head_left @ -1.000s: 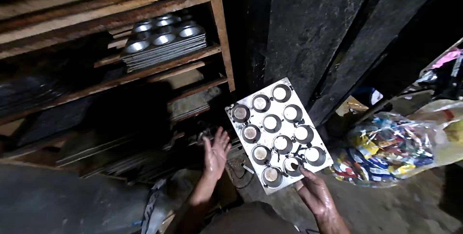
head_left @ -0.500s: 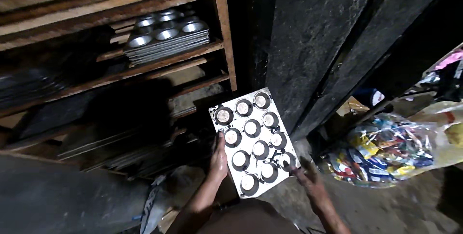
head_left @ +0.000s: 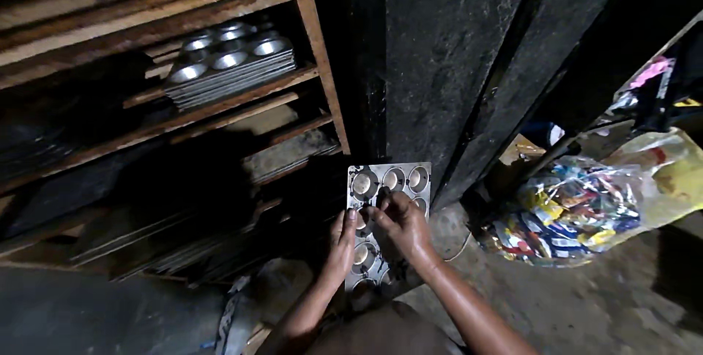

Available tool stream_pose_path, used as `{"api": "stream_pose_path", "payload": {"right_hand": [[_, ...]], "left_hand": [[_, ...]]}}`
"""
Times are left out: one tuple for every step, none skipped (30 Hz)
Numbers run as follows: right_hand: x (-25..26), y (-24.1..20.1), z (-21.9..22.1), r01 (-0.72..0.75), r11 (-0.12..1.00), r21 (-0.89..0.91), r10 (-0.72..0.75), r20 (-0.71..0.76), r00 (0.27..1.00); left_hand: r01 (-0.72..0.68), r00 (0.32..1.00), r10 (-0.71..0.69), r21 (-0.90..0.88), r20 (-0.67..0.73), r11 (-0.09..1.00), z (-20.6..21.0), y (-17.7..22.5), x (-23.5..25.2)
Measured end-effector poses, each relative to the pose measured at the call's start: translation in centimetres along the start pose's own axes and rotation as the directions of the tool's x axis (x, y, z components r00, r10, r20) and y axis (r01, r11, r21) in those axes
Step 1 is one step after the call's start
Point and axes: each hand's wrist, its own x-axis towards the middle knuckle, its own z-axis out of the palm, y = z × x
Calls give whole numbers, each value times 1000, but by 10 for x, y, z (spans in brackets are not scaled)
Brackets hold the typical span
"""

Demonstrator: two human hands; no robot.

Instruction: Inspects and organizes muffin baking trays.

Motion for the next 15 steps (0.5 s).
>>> {"api": "stream_pose_path", "payload": {"right_hand": [[1,1,3,-25,1000,14,25,-2,1000],[2,1,6,-50,999,18,50,-4,999],[2,-1,7,-75,997,8,76,-2,997],[3,-3,7,-100,995,-11,100,1,995],[4,-6,7,-127,991,-34,127,10,992],[5,-9,7,-149,987,-66,151,22,988],[6,-12,6,-167,981,-101,172,36,984],[7,-15,5,-184,974,-130,192,50,980],[8,-18,4,-200,968,-153,211,62,976],[9,-19,4,-208,963,-174,222,66,973],[10,-20,3,-214,957,-198,232,68,970],[12,-21,2,-222,949,-226,243,70,967],[13,-22,1,-227,940,-255,250,64,966],[13,-20,2,-223,933,-281,242,37,969],[14,-17,2,-216,932,-292,228,10,974]], "left_hand": [[-13,1000,13,20,5,1000,0,0,-2],[-19,1000,19,40,6,999,0,1,-3],[-23,1000,23,59,9,998,0,1,-4],[-32,999,31,81,8,996,0,1,-5],[-37,999,36,99,10,994,0,0,-6],[-46,999,45,117,8,992,0,-1,-6],[-57,998,56,127,6,990,0,-4,-7],[-63,998,63,134,4,989,0,-6,-7],[-62,998,62,141,7,988,0,-7,-7],[-59,998,57,144,15,988,-1,-7,-7],[-53,998,49,149,26,987,-1,-7,-7],[-54,998,49,151,35,987,-1,-7,-7],[-61,998,55,150,43,987,-1,-7,-7],[-75,996,68,152,51,985,-1,-7,-7],[-90,995,83,153,53,984,-1,-6,-7]]}}
